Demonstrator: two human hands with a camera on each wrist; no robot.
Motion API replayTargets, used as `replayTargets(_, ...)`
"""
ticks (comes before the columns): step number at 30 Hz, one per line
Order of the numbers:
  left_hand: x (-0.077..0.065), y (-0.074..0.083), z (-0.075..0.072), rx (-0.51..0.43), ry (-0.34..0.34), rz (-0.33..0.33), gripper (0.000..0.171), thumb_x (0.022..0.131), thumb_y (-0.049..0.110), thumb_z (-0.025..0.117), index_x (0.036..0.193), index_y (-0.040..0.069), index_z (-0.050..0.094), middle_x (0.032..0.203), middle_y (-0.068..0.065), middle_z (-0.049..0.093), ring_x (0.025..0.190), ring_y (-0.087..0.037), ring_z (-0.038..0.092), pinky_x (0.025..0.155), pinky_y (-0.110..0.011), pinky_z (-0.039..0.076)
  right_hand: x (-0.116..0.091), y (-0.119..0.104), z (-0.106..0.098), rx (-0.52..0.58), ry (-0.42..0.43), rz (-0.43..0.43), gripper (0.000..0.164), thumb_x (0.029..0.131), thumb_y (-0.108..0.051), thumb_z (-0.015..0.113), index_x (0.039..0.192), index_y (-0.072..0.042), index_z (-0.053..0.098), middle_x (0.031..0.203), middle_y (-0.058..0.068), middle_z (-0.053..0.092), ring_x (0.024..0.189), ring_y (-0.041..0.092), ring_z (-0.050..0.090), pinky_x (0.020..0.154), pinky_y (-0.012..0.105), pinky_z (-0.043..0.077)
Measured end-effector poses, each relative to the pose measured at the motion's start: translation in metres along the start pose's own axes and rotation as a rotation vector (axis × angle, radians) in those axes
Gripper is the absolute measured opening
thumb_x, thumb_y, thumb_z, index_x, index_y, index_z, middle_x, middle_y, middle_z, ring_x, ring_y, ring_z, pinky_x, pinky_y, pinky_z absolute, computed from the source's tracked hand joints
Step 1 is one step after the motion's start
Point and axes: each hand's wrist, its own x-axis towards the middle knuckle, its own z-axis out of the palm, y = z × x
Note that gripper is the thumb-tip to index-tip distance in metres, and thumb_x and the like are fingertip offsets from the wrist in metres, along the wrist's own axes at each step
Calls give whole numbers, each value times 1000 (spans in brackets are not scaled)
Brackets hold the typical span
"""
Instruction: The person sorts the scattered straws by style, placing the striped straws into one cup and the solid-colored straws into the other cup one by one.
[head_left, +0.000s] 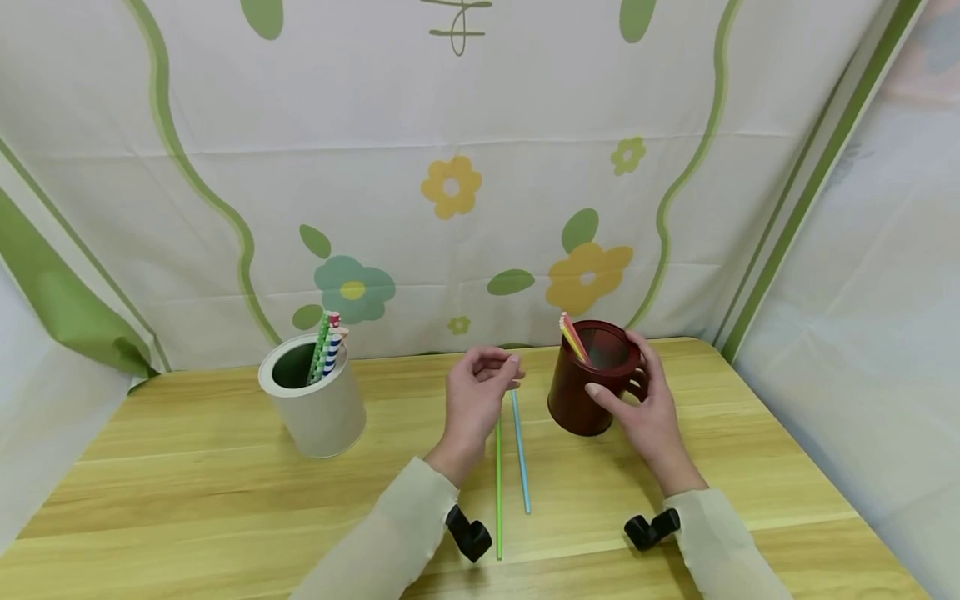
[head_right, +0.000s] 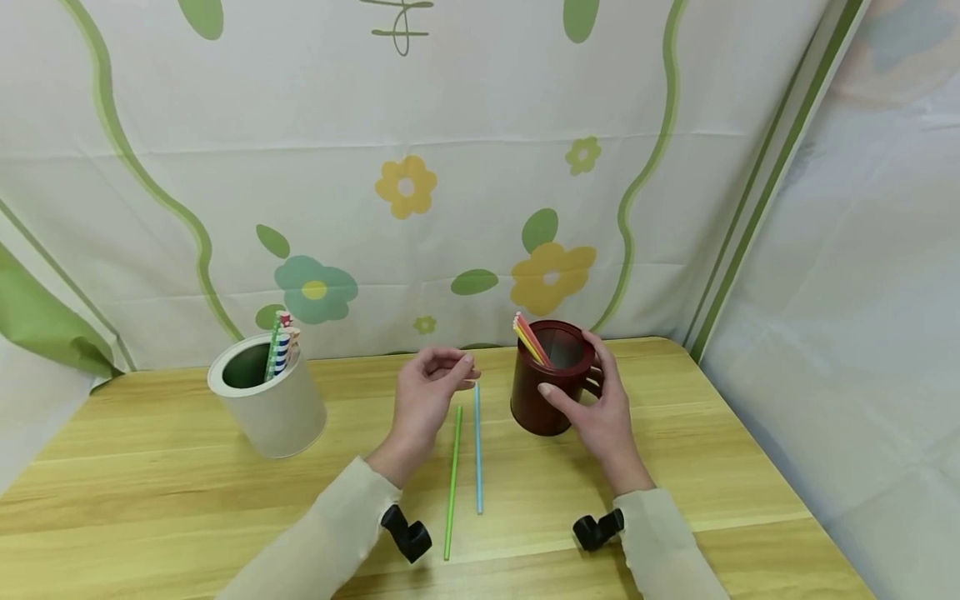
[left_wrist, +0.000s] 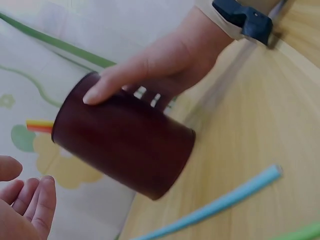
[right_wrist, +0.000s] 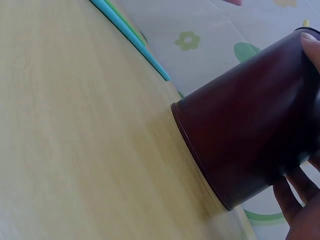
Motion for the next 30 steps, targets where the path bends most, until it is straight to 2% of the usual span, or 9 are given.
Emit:
replayTargets(7,0,-10,-13,34,43,-21,13,100,6,75,109,-2,71,100,-14,74,85,-16,77,80,-27,64,0,-1,-2,-34,6,0,91,93,-13,84,166,-39,36,146,1,54,119,11,58,100,17,45)
replayTargets(16,0,-19,-25,85,80,-72,12,100,8,76,108,0,70,99,-11,72,85,-17,77,79,-26,64,0,-3,-2,-48,20,-6,75,102,-17,75,165,-36,39,148,4,55,119,7,59,95,16,46)
replayTargets(23,-5,-25,-32,217,91,-131,18,97,13,80,106,1,71,98,-11,73,84,-21,76,77,-31,63,3,-4,-4,-30,15,-14,73,101,-16,75,163,-32,42,145,4,58,116,8,61,94,16,49)
replayTargets(30,-8,-31,-37,418,50,-226,26,93,18,85,106,2,70,91,-7,66,76,-18,66,68,-27,51,4,-6,-5,-26,6,-29,73,101,-13,75,163,-28,41,141,3,58,115,7,62,94,15,49)
